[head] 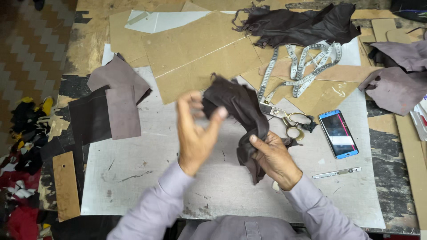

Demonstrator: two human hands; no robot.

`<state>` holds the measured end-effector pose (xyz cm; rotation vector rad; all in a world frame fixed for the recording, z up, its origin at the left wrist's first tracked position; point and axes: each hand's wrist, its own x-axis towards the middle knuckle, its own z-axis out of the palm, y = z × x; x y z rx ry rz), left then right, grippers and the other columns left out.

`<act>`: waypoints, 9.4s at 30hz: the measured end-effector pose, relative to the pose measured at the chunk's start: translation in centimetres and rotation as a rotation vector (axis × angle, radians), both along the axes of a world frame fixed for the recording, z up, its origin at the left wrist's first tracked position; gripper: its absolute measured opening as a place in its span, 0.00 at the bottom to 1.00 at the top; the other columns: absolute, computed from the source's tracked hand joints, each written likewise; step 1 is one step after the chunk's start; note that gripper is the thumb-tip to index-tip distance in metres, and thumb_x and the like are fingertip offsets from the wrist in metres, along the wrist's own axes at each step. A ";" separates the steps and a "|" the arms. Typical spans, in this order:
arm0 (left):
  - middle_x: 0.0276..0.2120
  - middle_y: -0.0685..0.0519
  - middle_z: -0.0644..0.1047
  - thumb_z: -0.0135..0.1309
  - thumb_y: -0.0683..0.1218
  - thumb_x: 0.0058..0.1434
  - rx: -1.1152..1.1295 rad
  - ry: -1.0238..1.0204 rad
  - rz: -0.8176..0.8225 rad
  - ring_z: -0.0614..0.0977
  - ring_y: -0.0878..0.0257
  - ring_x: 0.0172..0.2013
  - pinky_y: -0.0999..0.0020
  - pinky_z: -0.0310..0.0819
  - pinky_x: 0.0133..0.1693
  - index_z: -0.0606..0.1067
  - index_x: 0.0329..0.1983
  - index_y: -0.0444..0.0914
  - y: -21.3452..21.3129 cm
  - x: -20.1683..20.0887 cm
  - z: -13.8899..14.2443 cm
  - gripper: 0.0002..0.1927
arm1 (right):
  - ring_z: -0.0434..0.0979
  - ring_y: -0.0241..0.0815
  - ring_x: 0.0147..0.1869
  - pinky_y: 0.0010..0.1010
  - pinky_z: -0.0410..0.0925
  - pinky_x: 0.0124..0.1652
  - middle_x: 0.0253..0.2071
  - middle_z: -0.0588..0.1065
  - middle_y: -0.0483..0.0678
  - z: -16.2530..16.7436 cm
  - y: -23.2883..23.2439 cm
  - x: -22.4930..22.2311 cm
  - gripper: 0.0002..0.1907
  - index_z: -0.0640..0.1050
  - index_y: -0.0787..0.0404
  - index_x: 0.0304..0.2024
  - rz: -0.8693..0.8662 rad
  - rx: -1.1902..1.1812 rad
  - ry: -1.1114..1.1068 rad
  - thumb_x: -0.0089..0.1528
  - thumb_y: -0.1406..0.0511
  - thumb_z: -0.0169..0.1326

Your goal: The person sorts through pieces of brown leather on a workbench, picking up individual pieces, spreading and smoothing them flat with their hands, and setting them aside. They then gather a larger leather piece, fold it over, and smooth it with both hands.

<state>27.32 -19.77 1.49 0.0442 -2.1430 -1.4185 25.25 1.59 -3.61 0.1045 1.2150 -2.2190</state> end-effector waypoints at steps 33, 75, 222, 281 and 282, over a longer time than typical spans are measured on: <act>0.36 0.58 0.69 0.66 0.40 0.59 -1.144 0.265 0.245 0.70 0.60 0.36 0.62 0.64 0.39 0.81 0.54 0.63 -21.1 12.8 -6.5 0.25 | 0.80 0.37 0.39 0.33 0.76 0.40 0.40 0.80 0.47 -2.7 -4.9 3.5 0.06 0.77 0.67 0.45 -0.310 0.494 0.269 0.65 0.73 0.57; 0.19 0.48 0.73 0.65 0.43 0.59 -0.422 -0.650 0.294 0.75 0.53 0.25 0.56 0.71 0.31 0.76 0.47 0.33 -19.7 18.3 -17.7 0.16 | 0.41 0.63 0.80 0.51 0.42 0.73 0.74 0.46 0.73 -10.0 -5.4 8.0 0.72 0.47 0.78 0.71 0.505 1.853 1.212 0.49 0.24 0.36; 0.68 0.49 0.70 0.54 0.50 0.70 -0.705 -0.373 -0.229 0.68 0.49 0.69 0.49 0.62 0.67 0.71 0.67 0.42 -11.5 6.2 -10.9 0.22 | 0.77 0.47 0.35 0.36 0.73 0.32 0.39 0.76 0.59 -5.4 -5.6 -0.7 0.36 0.73 0.76 0.55 -0.174 1.261 0.965 0.51 0.62 0.74; 0.76 0.42 0.42 0.44 0.90 0.36 -0.920 -0.608 -0.338 0.37 0.37 0.72 0.23 0.22 0.62 0.52 0.76 0.53 -12.6 5.4 -13.6 0.68 | 0.81 0.41 0.31 0.30 0.74 0.32 0.34 0.79 0.52 -3.5 -5.4 5.7 0.23 0.76 0.64 0.53 -0.106 1.403 0.631 0.56 0.72 0.67; 0.75 0.41 0.42 0.44 0.91 0.36 -0.923 -0.585 -0.320 0.37 0.37 0.72 0.22 0.22 0.61 0.51 0.77 0.50 -11.8 5.5 -13.4 0.69 | 0.82 0.42 0.33 0.29 0.75 0.33 0.38 0.80 0.53 -3.1 -4.5 5.8 0.20 0.78 0.64 0.52 -0.131 1.426 0.705 0.57 0.73 0.66</act>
